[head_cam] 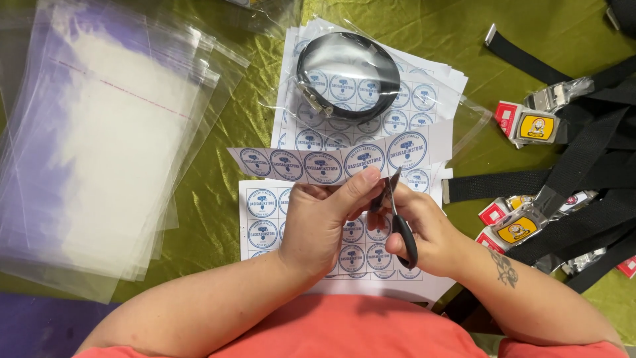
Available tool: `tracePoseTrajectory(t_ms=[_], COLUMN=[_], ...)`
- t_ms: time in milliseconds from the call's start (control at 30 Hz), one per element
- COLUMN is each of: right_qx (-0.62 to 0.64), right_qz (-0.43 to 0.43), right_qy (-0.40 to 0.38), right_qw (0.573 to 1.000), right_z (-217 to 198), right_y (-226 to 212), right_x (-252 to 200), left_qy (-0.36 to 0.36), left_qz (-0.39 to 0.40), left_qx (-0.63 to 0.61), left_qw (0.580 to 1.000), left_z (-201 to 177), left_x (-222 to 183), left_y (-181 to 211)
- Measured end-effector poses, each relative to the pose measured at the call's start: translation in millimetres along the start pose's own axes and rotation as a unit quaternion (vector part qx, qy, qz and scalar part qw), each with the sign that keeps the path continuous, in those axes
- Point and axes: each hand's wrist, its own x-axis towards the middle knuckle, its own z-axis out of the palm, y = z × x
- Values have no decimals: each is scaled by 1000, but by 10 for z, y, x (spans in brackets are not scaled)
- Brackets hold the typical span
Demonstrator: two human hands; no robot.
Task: Cutting labels from a sheet and packaging black belts into individual plastic bags.
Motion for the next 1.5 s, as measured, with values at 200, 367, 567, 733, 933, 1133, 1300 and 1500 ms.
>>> tracePoseTrajectory(t_ms=[200, 367, 567, 733, 933, 1133, 1300, 1500], right_qx=[-3, -6, 3, 5, 17, 14, 17, -2], right_qz=[-16, -27, -32, -36, -33, -25, -18, -10], right_qy=[-6, -8, -6, -8, -4, 1, 7, 19], right_qw=[1000, 1000, 999, 999, 999, 1000, 1000, 1000], right_z=[-6, 14, 8, 8, 28, 39, 30, 75], right_y=[42, -41, -42, -58, -59, -42, -83, -215], right_x=[5, 36, 32, 34, -5, -28, -18, 22], left_qy=[-13, -15, -17, -11, -17, -22, -21, -16], left_qz=[-2, 3, 4, 7, 2, 14, 31, 40], left_qx=[-1, 3, 20, 29, 54, 39, 33, 47], left_qw=[1000, 1000, 1000, 999, 998, 999, 999, 998], left_z=[-40, -8, 16, 16, -34, -47, -82, -283], left_x=[20, 13, -3, -10, 4, 4, 33, 174], left_y=[-30, 5, 58, 61, 27, 23, -47, -253])
